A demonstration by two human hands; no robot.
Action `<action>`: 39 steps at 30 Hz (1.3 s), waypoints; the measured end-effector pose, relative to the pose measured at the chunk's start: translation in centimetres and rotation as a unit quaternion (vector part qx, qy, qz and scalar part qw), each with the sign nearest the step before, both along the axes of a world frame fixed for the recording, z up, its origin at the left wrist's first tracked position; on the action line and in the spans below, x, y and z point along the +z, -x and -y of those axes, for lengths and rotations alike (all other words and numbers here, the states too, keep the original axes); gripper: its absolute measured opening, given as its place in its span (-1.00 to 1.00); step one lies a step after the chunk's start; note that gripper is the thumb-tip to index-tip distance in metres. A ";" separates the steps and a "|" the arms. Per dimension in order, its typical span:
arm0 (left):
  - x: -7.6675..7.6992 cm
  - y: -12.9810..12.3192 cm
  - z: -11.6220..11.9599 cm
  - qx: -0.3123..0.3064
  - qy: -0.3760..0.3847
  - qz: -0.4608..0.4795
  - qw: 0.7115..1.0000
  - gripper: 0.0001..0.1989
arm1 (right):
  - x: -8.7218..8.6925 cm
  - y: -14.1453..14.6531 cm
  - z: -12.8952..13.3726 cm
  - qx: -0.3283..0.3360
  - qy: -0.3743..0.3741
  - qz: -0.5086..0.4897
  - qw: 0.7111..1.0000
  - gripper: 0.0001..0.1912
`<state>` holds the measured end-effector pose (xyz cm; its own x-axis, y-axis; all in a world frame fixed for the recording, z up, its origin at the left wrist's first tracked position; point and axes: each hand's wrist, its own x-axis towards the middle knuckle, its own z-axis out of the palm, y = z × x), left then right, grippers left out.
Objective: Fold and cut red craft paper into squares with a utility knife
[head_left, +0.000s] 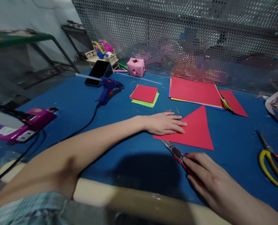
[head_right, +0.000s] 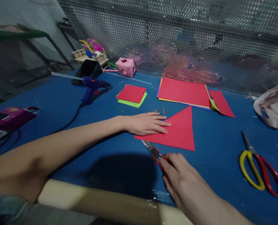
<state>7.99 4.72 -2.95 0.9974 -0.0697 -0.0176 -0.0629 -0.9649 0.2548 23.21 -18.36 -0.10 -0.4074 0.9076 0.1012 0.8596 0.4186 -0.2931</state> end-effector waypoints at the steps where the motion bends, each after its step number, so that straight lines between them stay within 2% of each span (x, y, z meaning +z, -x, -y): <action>1: 0.0 0.0 0.0 0.000 0.003 0.002 1.000 -0.56 | 0.0 0.0 0.0 0.001 0.001 0.001 1.000 -0.62; 9: -0.1 0.0 0.0 0.010 0.023 0.000 1.000 -0.58 | 0.0 0.3 -0.4 0.012 -0.027 -0.003 1.000 -0.63; 25: -0.2 -0.1 -0.1 0.014 0.031 -0.003 0.999 -0.58 | 0.1 0.8 -1.2 0.026 -0.019 -0.016 0.999 -0.63; 32: -0.4 -0.1 -0.2 0.003 0.018 -0.001 1.000 -0.57 | -0.4 0.5 -1.0 0.024 -0.030 -0.008 0.999 -0.63; 39: -0.4 -0.1 -0.2 0.004 0.009 -0.003 1.000 -0.57 | -0.3 0.9 -1.2 0.028 -0.018 -0.017 0.999 -0.60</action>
